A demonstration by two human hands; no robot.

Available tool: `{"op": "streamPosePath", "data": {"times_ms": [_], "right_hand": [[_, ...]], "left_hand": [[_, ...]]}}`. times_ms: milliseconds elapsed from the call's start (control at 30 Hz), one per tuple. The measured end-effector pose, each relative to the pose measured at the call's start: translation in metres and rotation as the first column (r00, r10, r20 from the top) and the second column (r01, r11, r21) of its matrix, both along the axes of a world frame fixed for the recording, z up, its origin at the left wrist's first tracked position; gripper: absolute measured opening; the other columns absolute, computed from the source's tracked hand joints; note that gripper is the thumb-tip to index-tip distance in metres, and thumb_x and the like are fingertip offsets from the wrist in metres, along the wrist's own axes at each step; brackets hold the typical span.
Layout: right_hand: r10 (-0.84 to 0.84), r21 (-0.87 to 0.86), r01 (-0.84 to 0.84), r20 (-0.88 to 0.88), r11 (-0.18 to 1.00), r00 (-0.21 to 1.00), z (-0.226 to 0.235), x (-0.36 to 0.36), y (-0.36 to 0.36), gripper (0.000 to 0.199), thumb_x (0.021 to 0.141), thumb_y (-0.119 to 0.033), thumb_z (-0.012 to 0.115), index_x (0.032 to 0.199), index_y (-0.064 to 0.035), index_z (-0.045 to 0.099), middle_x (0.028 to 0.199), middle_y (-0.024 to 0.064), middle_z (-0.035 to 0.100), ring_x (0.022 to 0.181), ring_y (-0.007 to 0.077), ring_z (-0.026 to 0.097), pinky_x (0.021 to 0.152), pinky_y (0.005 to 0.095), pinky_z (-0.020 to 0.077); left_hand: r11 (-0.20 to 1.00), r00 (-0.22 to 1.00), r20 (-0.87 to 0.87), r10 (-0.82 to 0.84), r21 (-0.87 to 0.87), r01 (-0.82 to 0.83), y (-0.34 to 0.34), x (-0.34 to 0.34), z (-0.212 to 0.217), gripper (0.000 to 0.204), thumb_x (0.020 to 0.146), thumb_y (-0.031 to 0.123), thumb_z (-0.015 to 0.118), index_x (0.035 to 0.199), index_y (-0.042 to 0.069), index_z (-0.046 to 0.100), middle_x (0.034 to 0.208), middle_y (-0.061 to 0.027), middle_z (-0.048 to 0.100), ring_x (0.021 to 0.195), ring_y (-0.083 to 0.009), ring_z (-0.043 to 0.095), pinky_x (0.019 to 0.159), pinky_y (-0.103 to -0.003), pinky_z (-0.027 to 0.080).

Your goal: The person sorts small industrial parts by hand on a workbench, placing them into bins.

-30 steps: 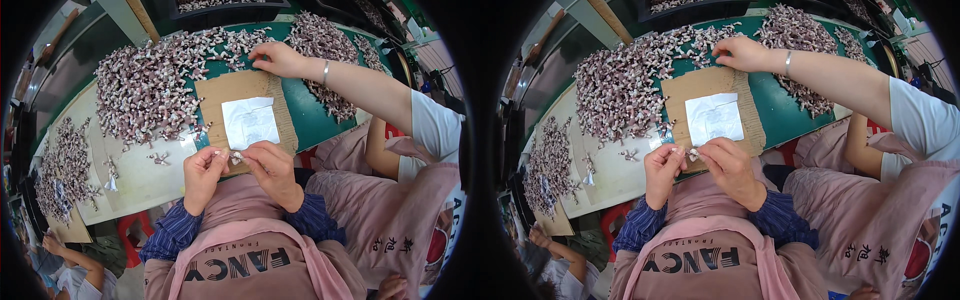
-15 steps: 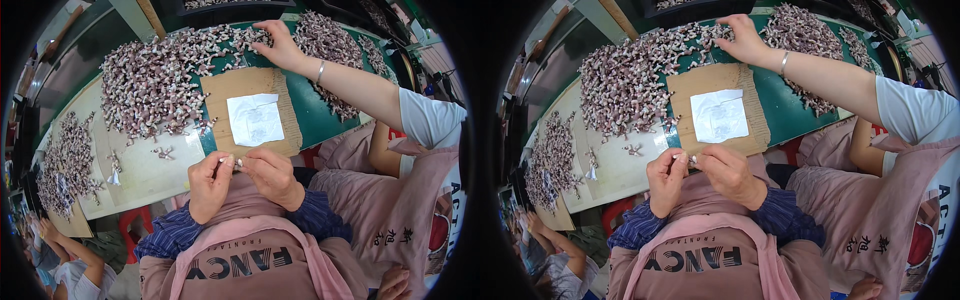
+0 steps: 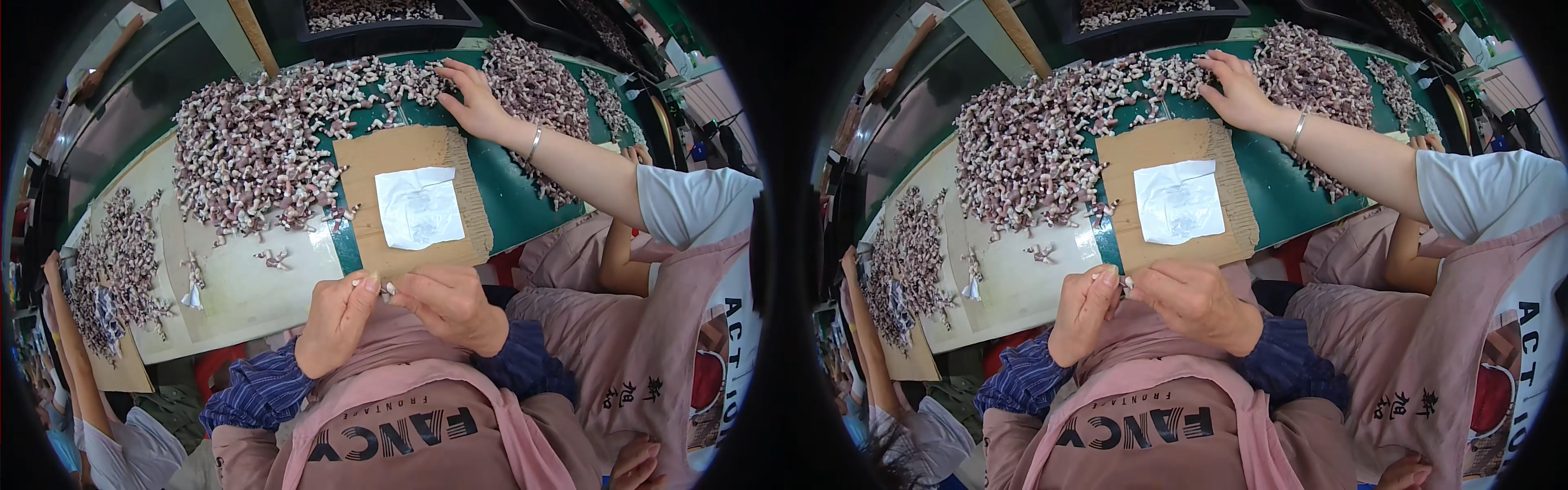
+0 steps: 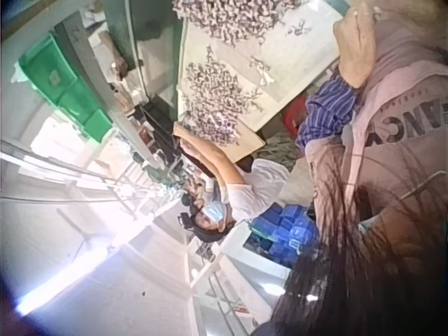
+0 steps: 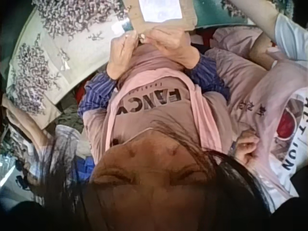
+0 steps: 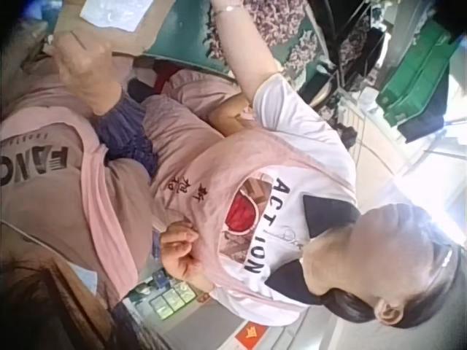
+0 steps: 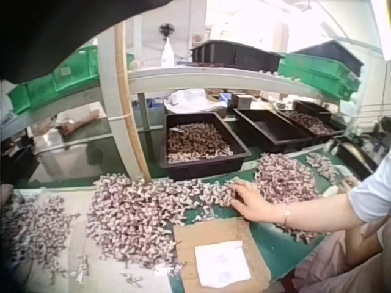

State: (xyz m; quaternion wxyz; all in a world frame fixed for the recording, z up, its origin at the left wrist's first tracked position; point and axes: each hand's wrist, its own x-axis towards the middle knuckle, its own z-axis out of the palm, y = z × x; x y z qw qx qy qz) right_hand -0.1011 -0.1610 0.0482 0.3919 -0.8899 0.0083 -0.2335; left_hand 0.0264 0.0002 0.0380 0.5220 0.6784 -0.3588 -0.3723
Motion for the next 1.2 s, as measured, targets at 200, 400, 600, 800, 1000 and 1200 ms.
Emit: {"op": "streamPosePath", "data": {"times_ms": [200, 400, 600, 800, 1000, 1200], "right_hand": [[0.077, -0.071, -0.072, 0.065, 0.995, 0.995, 0.001, 0.003, -0.003, 0.015, 0.076, -0.004, 0.076, 0.086, -0.0013, 0.065, 0.073, 0.0097, 0.061, 0.059, 0.0266, 0.06, 0.052, 0.0365, 0.0467], [0.141, -0.044, -0.139, 0.046, 0.989, 0.989, -0.008, 0.015, -0.004, 0.015, 0.083, -0.008, 0.07, 0.084, -0.0021, 0.056, 0.072, 0.01, 0.053, 0.065, 0.028, 0.059, 0.057, 0.0394, 0.0474], [0.009, -0.125, -0.011, -0.019, 0.992, 1.0, -0.011, 0.021, -0.024, 0.013, 0.087, -0.01, 0.068, 0.097, -0.0018, 0.064, 0.076, 0.0116, 0.059, 0.068, 0.0288, 0.063, 0.059, 0.039, 0.0505], [-0.329, -0.174, 0.317, -0.045, 0.932, 0.943, -0.04, 0.019, -0.099, 0.023, 0.087, 0.0, 0.065, 0.11, 0.0009, 0.066, 0.099, 0.019, 0.067, 0.087, 0.0352, 0.066, 0.074, 0.0403, 0.0541], [-0.565, -0.403, 0.523, 0.019, 0.75, 0.825, -0.1, 0.044, -0.168, 0.046, 0.086, 0.009, 0.052, 0.131, 0.0002, 0.057, 0.13, 0.0255, 0.055, 0.123, 0.0427, 0.051, 0.106, 0.0449, 0.0399], [-0.455, -0.283, 0.468, 0.114, 0.837, 0.883, -0.099, 0.085, -0.198, 0.051, 0.086, 0.009, 0.052, 0.137, -0.0002, 0.051, 0.133, 0.0272, 0.054, 0.127, 0.043, 0.049, 0.108, 0.0456, 0.0388]], "left_hand": [[1.0, 0.997, -0.073, 0.02, -0.008, -0.02, -0.001, -0.013, -0.003, 0.037, 0.107, 0.023, 0.043, 0.08, -0.001, 0.053, 0.058, -0.0109, 0.046, 0.051, -0.0208, 0.045, 0.052, -0.036, 0.037], [0.998, 0.99, -0.129, 0.051, 0.05, -0.045, 0.005, 0.0, -0.008, 0.041, 0.108, 0.025, 0.04, 0.079, 0.0, 0.054, 0.06, -0.0045, 0.051, 0.055, -0.0126, 0.049, 0.053, -0.032, 0.04], [0.958, 0.967, 0.05, 0.249, 0.133, -0.253, 0.041, 0.053, -0.007, 0.038, 0.106, 0.03, 0.047, 0.085, 0.001, 0.062, 0.067, -0.0004, 0.055, 0.063, -0.0074, 0.052, 0.057, -0.025, 0.041], [0.867, 0.873, 0.362, 0.325, 0.255, -0.428, 0.124, 0.136, -0.029, 0.024, 0.103, 0.022, 0.053, 0.098, 0.002, 0.064, 0.063, -0.0013, 0.054, 0.055, -0.0125, 0.052, 0.052, -0.031, 0.04], [0.702, 0.495, 0.827, 0.265, 0.186, -0.688, 0.128, 0.151, -0.033, 0.022, 0.099, 0.016, 0.059, 0.116, 0.002, 0.06, 0.068, -0.0137, 0.062, 0.063, -0.0308, 0.063, 0.059, -0.04, 0.047], [0.732, 0.282, 0.918, 0.278, -0.012, -0.682, 0.129, 0.144, -0.049, 0.03, 0.096, 0.013, 0.061, 0.125, 0.003, 0.057, 0.111, -0.0188, 0.06, 0.076, -0.0307, 0.063, 0.067, -0.038, 0.05]]}}
